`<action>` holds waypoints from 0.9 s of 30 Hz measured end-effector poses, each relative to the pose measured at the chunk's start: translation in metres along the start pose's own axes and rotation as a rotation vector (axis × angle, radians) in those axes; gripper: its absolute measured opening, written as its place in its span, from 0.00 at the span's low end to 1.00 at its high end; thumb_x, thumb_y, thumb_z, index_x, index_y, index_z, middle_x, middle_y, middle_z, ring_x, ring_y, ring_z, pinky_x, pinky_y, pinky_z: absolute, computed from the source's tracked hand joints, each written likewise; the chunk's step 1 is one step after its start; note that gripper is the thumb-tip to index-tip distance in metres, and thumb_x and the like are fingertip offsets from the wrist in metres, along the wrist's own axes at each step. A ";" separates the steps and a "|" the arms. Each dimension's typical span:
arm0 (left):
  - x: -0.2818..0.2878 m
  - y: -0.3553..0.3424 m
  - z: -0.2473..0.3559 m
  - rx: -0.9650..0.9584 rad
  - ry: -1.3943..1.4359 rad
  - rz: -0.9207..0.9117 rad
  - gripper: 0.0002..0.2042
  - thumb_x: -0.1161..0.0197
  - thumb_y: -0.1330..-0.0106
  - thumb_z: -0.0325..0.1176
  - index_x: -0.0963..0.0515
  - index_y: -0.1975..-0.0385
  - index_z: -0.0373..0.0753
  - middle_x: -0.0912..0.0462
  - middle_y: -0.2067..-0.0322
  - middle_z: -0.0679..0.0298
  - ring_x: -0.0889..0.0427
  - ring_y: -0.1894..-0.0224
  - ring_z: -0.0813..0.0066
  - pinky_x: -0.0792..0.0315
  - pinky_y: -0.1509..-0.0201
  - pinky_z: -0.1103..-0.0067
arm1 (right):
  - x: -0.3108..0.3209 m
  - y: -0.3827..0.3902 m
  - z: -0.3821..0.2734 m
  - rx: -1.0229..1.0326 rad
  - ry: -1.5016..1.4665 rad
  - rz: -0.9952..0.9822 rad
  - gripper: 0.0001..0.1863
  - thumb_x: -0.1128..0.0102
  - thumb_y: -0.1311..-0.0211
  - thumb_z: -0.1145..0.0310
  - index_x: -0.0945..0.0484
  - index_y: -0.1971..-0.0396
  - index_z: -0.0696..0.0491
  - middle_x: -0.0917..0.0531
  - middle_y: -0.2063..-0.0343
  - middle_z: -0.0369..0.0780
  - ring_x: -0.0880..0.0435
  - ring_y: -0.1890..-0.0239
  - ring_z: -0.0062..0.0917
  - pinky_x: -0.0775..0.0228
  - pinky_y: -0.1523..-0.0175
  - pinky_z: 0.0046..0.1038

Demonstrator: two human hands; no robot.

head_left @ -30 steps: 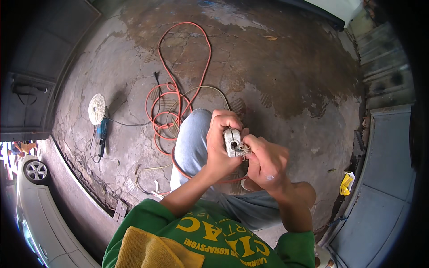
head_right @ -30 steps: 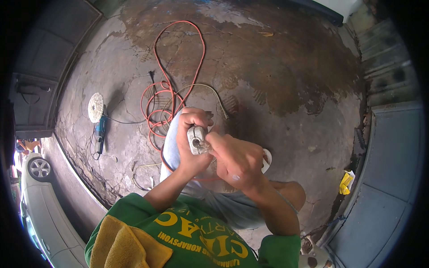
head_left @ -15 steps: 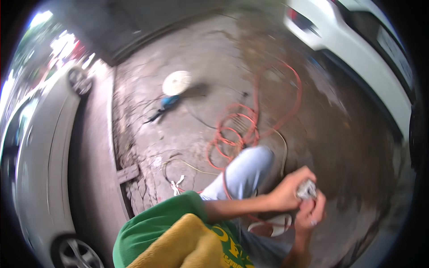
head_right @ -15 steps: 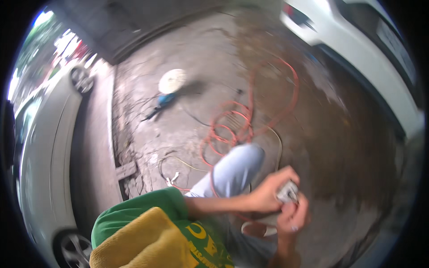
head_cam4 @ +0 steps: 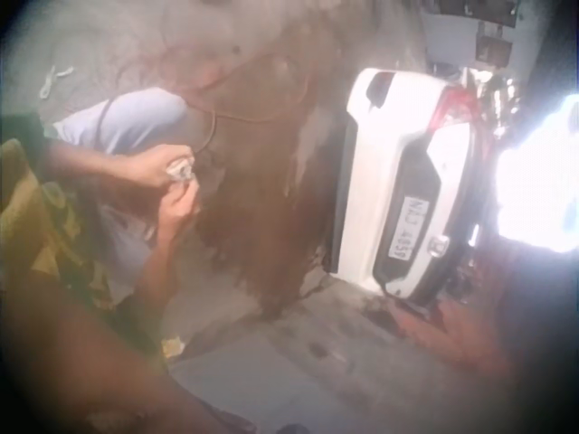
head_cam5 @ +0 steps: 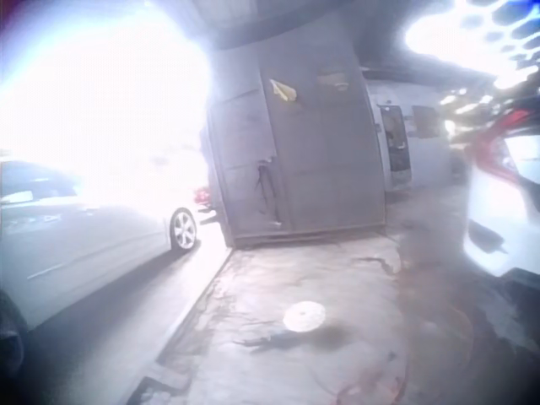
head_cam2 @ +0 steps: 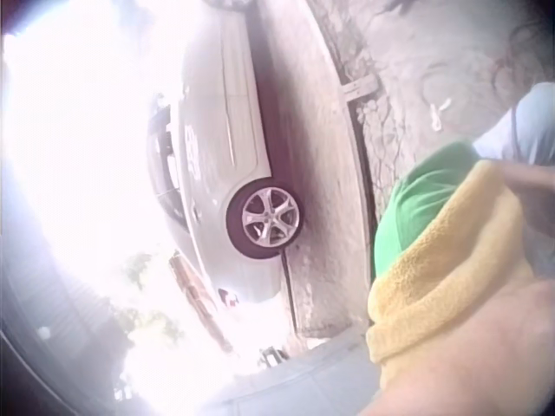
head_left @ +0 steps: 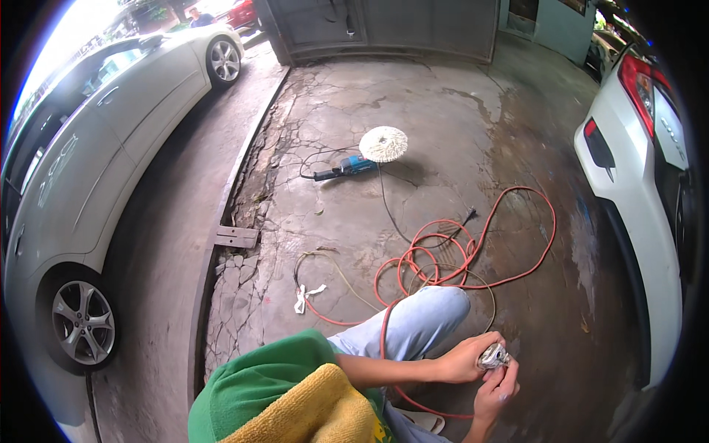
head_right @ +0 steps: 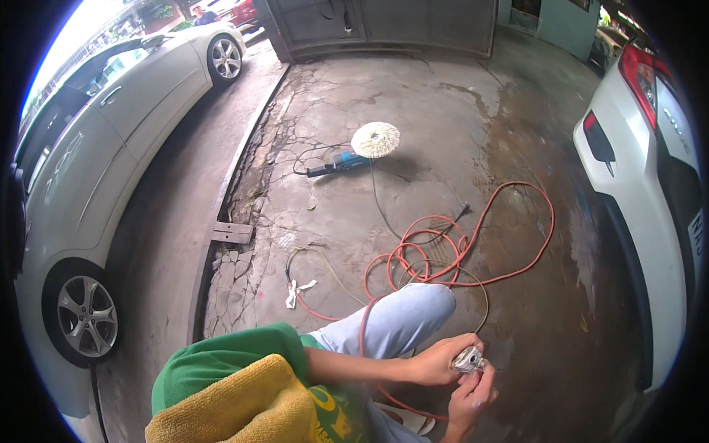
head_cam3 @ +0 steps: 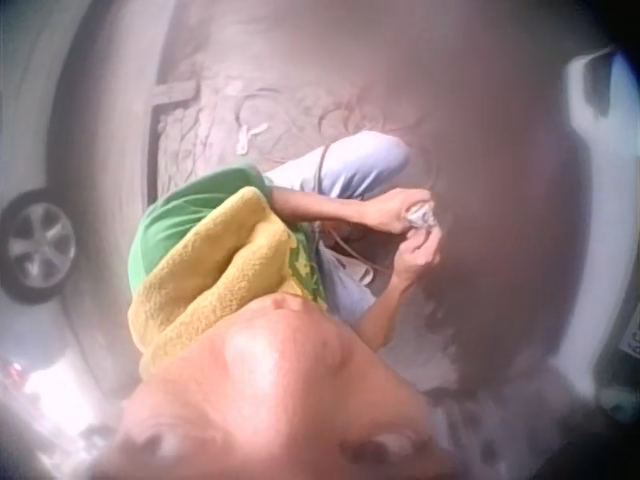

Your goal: The person manipulates an electrical extension cord socket and applies adhesive tape to the wire and the casing by hand.

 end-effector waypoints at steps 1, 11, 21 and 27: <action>0.008 -0.001 0.003 0.074 0.045 -0.055 0.16 0.36 0.47 0.22 0.29 0.59 0.37 0.22 0.63 0.56 0.21 0.58 0.64 0.29 0.55 0.71 | 0.001 -0.004 0.002 -0.018 -0.027 -0.053 0.10 0.52 0.31 0.72 0.27 0.56 0.61 0.24 0.81 0.40 0.27 0.82 0.24 0.36 0.75 0.30; 0.314 -0.010 0.083 -0.080 0.227 1.015 0.08 0.39 0.42 0.31 0.26 0.64 0.39 0.23 0.74 0.63 0.23 0.75 0.76 0.28 0.71 0.79 | 0.019 -0.012 -0.005 -0.110 -0.089 -0.202 0.28 0.43 0.33 0.63 0.35 0.35 0.54 0.19 0.63 0.41 0.29 0.73 0.20 0.33 0.65 0.24; 0.260 0.032 0.052 -0.062 0.067 1.061 0.08 0.39 0.42 0.24 0.29 0.66 0.41 0.26 0.72 0.69 0.28 0.68 0.80 0.32 0.64 0.80 | 0.006 -0.001 0.018 -0.181 0.098 -0.242 0.23 0.37 0.44 0.76 0.24 0.46 0.54 0.18 0.66 0.41 0.22 0.73 0.28 0.29 0.67 0.30; 0.110 0.010 0.021 0.037 -0.294 0.172 0.17 0.35 0.48 0.24 0.31 0.58 0.37 0.24 0.65 0.50 0.22 0.60 0.49 0.29 0.57 0.65 | 0.023 -0.006 -0.002 -0.069 0.086 -0.089 0.23 0.37 0.45 0.78 0.24 0.47 0.57 0.20 0.57 0.45 0.20 0.59 0.35 0.27 0.55 0.33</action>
Point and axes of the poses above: each hand's wrist, its own y-axis away from the middle knuckle, its own x-axis out of the back of the hand, z = x × y, the point moved 3 cm from there along -y, towards the middle knuckle
